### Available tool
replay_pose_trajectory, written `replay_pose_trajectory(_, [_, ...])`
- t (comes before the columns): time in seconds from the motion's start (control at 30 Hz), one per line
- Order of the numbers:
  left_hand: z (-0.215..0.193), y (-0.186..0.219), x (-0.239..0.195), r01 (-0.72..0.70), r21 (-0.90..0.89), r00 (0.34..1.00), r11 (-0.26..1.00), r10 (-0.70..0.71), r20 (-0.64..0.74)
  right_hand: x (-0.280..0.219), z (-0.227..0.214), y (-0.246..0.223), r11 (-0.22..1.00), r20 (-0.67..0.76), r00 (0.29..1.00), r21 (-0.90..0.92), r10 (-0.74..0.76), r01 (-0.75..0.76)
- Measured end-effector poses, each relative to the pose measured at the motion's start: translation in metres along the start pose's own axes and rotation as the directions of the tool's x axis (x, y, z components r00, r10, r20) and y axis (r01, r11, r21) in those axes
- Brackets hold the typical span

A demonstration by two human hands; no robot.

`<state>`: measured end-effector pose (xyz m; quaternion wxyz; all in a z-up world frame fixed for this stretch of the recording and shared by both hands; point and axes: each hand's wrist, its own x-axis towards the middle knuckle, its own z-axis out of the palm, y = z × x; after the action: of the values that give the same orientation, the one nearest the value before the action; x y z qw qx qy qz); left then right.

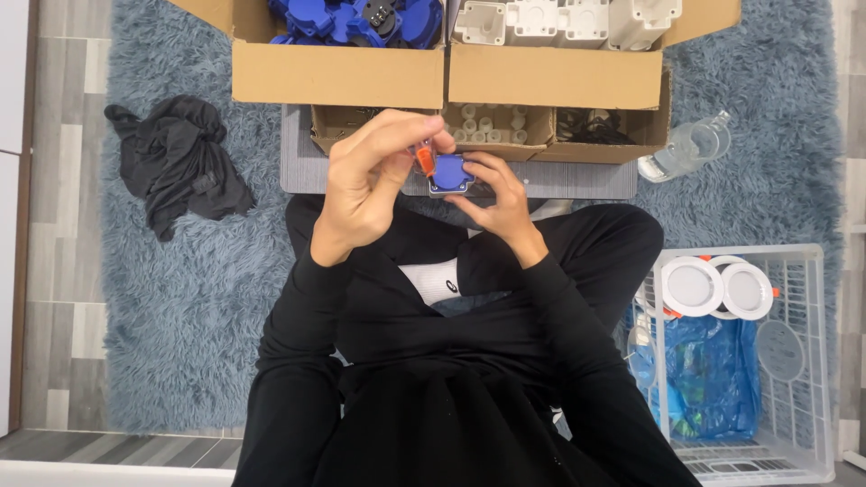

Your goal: Assembling electrical socket components by hand and using a screwdriver to fasten parts.

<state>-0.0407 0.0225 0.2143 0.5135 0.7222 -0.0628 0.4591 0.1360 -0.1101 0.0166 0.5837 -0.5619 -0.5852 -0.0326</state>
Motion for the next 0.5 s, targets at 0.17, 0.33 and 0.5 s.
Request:
replay_pose_trajectory(0.17, [-0.0019,-0.0086,-0.0048,-0.044,0.14,0.999,0.989,0.044,-0.003,0.0006,-0.0015,-0.0028,1.0,0.011,1.0,-0.006,0.007,-0.007])
replay_pose_trajectory(0.33, [0.0018,-0.0045,-0.0021,-0.028,0.052,1.0,0.998,0.028,-0.005,-0.002,-0.0008,0.0009,1.0,0.011,1.0,-0.02,0.006,-0.006])
replay_pose_trajectory(0.5, [-0.001,-0.0055,-0.0024,-0.055,0.12,0.998,0.991,0.055,0.01,-0.0001,-0.0011,-0.0009,1.0,0.009,1.0,-0.018,0.001,0.0])
